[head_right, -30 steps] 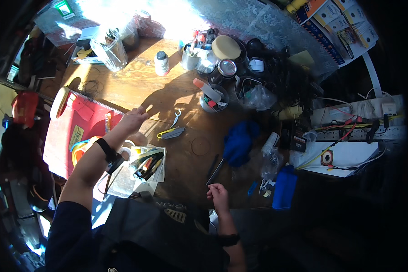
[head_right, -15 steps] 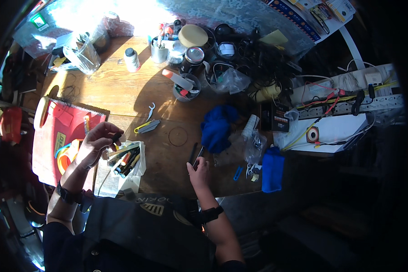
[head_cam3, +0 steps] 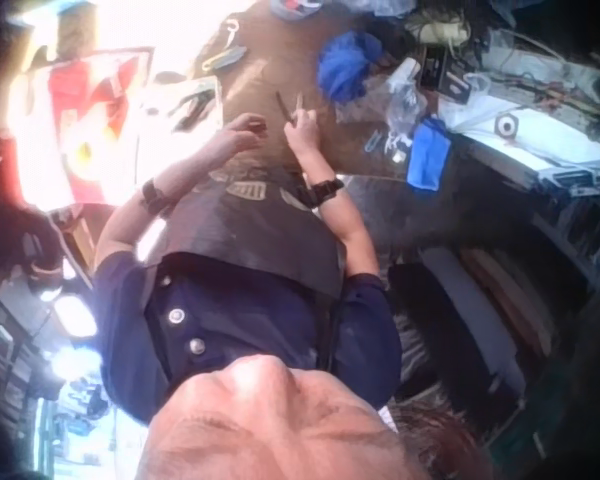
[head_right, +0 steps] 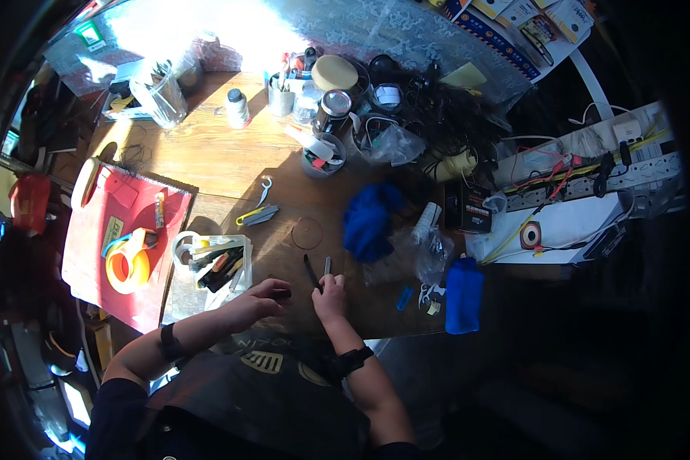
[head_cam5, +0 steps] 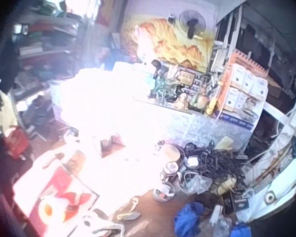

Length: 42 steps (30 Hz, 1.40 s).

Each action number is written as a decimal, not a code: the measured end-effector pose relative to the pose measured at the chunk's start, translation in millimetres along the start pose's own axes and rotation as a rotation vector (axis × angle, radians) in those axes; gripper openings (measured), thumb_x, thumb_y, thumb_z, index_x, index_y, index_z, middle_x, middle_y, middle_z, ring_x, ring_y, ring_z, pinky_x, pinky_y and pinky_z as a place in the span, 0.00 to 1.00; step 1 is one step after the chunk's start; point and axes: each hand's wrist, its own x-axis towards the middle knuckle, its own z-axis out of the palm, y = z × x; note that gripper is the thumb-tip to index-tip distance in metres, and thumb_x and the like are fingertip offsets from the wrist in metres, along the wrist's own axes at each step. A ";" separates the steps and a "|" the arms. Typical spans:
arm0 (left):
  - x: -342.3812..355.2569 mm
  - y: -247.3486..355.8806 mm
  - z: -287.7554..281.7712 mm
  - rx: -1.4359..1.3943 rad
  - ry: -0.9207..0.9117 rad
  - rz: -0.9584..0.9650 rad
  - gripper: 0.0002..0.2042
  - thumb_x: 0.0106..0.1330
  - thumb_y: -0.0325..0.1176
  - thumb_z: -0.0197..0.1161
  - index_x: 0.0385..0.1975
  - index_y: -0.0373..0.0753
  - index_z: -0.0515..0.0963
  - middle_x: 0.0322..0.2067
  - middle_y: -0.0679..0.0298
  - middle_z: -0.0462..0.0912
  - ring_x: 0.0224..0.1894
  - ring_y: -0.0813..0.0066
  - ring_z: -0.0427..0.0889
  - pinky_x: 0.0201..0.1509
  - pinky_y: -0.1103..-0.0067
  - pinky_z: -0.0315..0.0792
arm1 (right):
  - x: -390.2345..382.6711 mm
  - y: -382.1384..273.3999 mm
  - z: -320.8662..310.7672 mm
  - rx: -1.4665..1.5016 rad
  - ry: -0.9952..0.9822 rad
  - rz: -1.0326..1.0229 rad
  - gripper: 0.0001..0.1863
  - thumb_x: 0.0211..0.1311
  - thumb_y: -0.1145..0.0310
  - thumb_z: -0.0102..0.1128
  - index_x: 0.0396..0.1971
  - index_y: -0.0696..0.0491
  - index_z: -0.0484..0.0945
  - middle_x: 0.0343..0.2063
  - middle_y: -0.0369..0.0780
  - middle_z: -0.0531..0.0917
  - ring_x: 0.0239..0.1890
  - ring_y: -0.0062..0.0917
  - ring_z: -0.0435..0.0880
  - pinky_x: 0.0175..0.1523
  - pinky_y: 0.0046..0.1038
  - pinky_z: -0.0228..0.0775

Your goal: The person organizes small items on a cluttered workbench. They pick up and place down a blue cloth, a small plastic container with colorful items, a glue bottle, and a pair of scissors, moving them around the table surface.

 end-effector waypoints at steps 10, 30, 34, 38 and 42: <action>-19.6 5.6 -22.4 0.192 -0.059 0.155 0.24 0.62 0.32 0.59 0.58 0.36 0.63 0.53 0.55 0.71 0.57 0.68 0.68 0.59 0.75 0.63 | 0.4 16.6 -0.1 0.074 0.073 -0.072 0.15 0.44 0.71 0.65 0.34 0.52 0.73 0.36 0.45 0.71 0.37 0.39 0.76 0.43 0.35 0.70; -73.1 -7.6 -98.5 0.881 0.860 0.285 0.12 0.55 0.35 0.55 0.29 0.32 0.74 0.24 0.45 0.78 0.31 0.49 0.79 0.35 0.66 0.72 | 123.1 4.3 -63.3 -0.408 0.414 0.054 0.56 0.35 0.56 0.75 0.66 0.36 0.49 0.64 0.59 0.45 0.63 0.61 0.48 0.65 0.51 0.46; -72.7 -4.1 -99.2 0.856 0.812 0.239 0.12 0.54 0.36 0.55 0.26 0.32 0.74 0.24 0.43 0.78 0.33 0.49 0.79 0.37 0.65 0.72 | 150.9 24.5 -78.5 -0.233 0.276 0.186 0.46 0.36 0.64 0.73 0.61 0.38 0.60 0.58 0.56 0.61 0.57 0.51 0.64 0.61 0.45 0.57; -71.0 -10.3 -100.3 0.833 0.818 0.352 0.10 0.53 0.33 0.54 0.27 0.32 0.74 0.24 0.45 0.77 0.31 0.50 0.79 0.34 0.66 0.71 | 156.3 36.7 -92.9 0.034 0.322 0.080 0.31 0.41 0.76 0.66 0.51 0.46 0.71 0.50 0.49 0.73 0.50 0.40 0.73 0.56 0.34 0.64; -66.0 -12.3 -103.0 0.818 0.819 0.343 0.09 0.55 0.33 0.54 0.26 0.32 0.73 0.24 0.43 0.77 0.31 0.47 0.78 0.34 0.64 0.71 | 139.2 16.9 -96.1 0.225 0.352 0.009 0.25 0.46 0.79 0.61 0.48 0.48 0.73 0.48 0.44 0.75 0.50 0.35 0.74 0.55 0.31 0.64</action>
